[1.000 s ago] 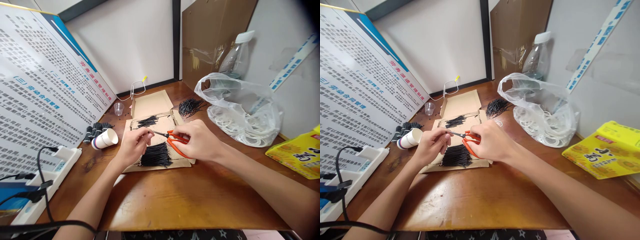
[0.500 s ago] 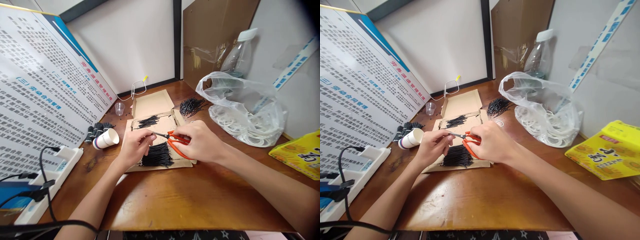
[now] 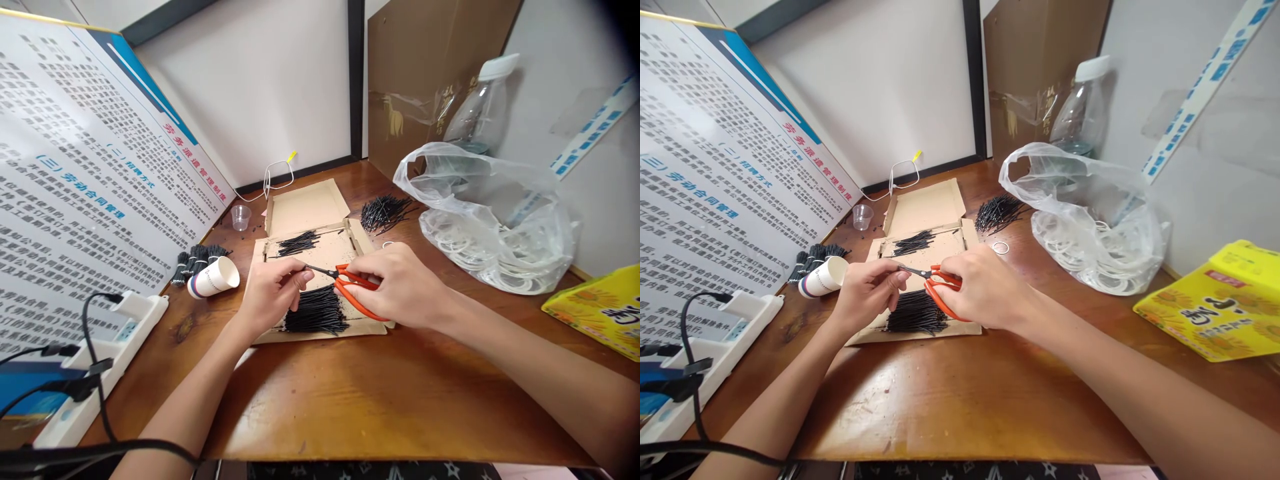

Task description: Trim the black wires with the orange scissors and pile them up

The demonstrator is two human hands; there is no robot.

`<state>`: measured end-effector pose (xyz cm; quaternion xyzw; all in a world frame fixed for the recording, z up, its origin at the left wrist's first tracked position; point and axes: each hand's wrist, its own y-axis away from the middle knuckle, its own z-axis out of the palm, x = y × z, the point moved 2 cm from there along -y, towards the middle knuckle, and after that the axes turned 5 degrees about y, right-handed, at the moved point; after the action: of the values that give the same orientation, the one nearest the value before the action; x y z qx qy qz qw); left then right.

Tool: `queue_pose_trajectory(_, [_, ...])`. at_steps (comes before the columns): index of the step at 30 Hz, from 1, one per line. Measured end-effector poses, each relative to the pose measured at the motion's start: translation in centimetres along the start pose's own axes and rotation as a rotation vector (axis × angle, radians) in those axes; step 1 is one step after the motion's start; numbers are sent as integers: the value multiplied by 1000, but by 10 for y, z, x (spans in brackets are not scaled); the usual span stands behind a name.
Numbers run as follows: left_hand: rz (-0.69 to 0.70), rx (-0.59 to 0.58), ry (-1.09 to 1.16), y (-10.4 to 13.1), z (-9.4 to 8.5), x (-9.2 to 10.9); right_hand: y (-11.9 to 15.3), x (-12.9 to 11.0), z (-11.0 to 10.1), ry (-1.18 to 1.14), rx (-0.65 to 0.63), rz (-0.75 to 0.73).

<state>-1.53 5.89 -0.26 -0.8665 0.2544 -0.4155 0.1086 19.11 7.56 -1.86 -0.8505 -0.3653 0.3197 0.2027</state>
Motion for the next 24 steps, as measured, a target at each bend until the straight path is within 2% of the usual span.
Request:
queue_pose_trajectory(7, [11, 11, 61, -1, 0, 0, -1, 2, -2, 29, 82, -22])
queue_pose_trajectory(13, [18, -9, 13, 0, 0, 0, 0, 1, -3, -4, 53, -2])
queue_pose_trajectory(24, [116, -34, -107, -2, -1, 0, 0, 3, -3, 56, 21, -27])
